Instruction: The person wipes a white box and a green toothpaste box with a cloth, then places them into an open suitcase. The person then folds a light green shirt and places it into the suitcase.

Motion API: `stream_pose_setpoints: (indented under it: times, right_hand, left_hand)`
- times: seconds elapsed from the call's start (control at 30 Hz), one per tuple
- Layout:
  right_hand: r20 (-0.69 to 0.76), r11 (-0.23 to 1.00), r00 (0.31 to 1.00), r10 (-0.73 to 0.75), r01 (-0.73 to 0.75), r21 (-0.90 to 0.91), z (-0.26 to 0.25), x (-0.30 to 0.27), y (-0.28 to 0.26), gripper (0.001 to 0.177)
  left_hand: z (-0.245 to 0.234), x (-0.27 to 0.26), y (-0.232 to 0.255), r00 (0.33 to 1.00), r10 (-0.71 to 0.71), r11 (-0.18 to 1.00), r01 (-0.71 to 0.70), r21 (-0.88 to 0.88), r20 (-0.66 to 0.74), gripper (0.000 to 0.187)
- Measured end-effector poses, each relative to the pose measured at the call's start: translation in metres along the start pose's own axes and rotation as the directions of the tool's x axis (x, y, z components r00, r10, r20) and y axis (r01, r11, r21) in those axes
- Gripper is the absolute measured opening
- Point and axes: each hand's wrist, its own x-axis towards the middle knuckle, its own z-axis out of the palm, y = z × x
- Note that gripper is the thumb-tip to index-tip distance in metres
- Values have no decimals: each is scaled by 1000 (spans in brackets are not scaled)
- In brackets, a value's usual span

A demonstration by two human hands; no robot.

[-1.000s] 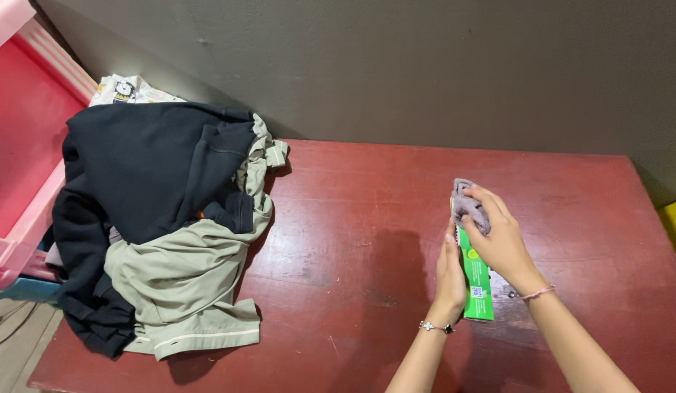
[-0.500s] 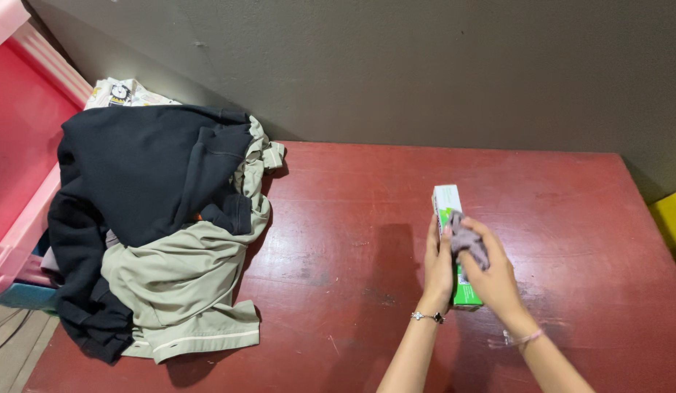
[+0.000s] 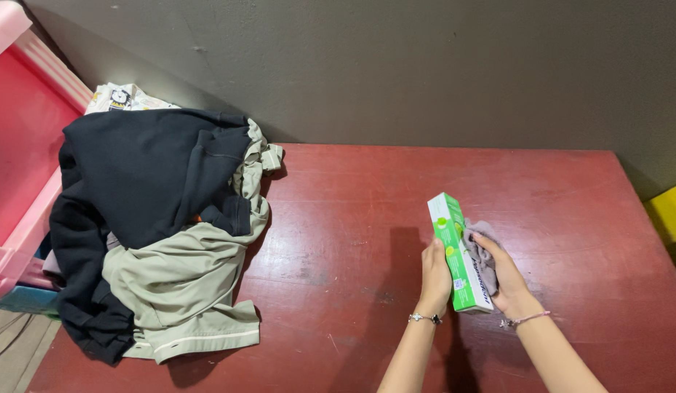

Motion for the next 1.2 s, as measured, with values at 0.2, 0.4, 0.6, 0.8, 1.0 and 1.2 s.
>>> stream_pose_setpoints:
  times: [0.2,0.4,0.6,0.8,1.0,1.2]
  right_hand:
    - [-76,971,974,-212,200,-133,14,-18,-2,48]
    - [-2,798,926,-378,325,-508,26,-23,-9,55]
    - [288,386,841,-457,480,-788,34,-41,1,49]
    - [427,74,721,-546,548,-833,48,-28,5,50]
    - [449,16,729,-517,533,-846,43,22,-12,42]
    - [467,43,779,-418,531,-847,41,20,10,38]
  left_hand:
    - [2,-21,19,999,-31,987,30,159,6,64]
    - [9,-7,-2,981,70,949,-10,-314,180,62]
    - [-10,14,-21,981,190,973,-182,-142,45,59]
    - [-9,8,-30,971,182,945,-128,-302,158,59]
    - [-5,0,-37,978,157,977,-133,-169,137,60]
    - [-18,17,-35,997,61,990,-55,-128,39,62]
